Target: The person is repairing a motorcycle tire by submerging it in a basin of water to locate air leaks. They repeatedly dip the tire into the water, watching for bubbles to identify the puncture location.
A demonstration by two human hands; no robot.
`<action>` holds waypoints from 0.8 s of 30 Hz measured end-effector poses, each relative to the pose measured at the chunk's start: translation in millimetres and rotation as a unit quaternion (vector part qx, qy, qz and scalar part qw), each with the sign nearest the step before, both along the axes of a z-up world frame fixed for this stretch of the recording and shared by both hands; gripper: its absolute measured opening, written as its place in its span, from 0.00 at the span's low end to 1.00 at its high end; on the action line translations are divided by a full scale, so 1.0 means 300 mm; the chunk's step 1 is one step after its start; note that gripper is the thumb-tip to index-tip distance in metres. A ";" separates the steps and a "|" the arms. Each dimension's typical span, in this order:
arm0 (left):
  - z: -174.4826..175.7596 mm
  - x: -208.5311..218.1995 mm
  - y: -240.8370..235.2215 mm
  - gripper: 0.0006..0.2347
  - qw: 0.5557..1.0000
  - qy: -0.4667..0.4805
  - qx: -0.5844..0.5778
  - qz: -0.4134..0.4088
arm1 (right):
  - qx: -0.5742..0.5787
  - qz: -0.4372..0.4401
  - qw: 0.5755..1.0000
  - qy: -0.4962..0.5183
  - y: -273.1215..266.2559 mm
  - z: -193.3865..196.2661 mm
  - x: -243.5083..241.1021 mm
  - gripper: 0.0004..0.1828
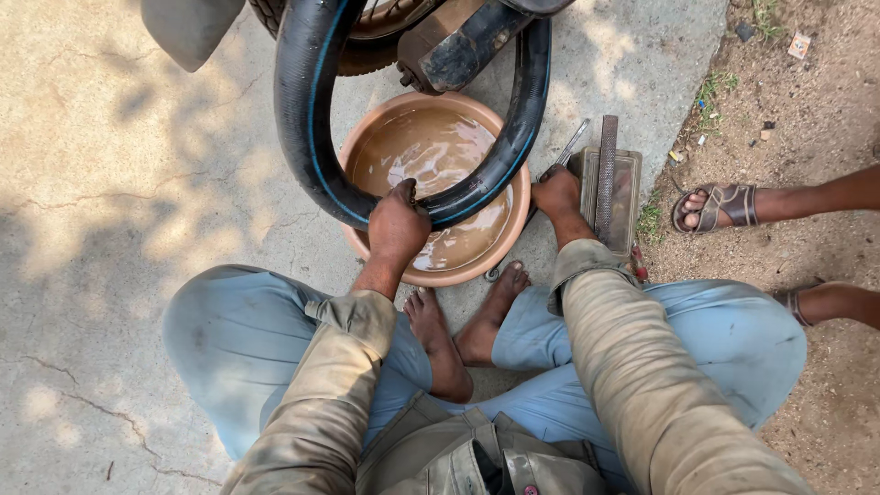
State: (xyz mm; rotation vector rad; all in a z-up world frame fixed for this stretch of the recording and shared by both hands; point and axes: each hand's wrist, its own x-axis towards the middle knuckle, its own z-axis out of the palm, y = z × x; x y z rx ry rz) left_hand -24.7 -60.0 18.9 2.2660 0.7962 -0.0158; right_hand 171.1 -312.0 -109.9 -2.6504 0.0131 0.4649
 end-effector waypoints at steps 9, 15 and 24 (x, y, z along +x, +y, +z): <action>-0.056 0.002 0.009 0.21 0.976 -0.020 -0.197 0.090 | 0.321 0.084 0.943 -0.031 0.224 0.378 0.119 0.13; -0.116 0.016 -0.028 0.17 0.985 -0.077 -0.115 0.106 | 0.268 0.218 0.939 0.002 0.452 0.445 -0.127 0.10; -0.103 -0.013 -0.020 0.14 0.986 -0.105 -0.099 0.083 | 0.370 0.123 0.916 0.091 0.468 0.258 -0.206 0.11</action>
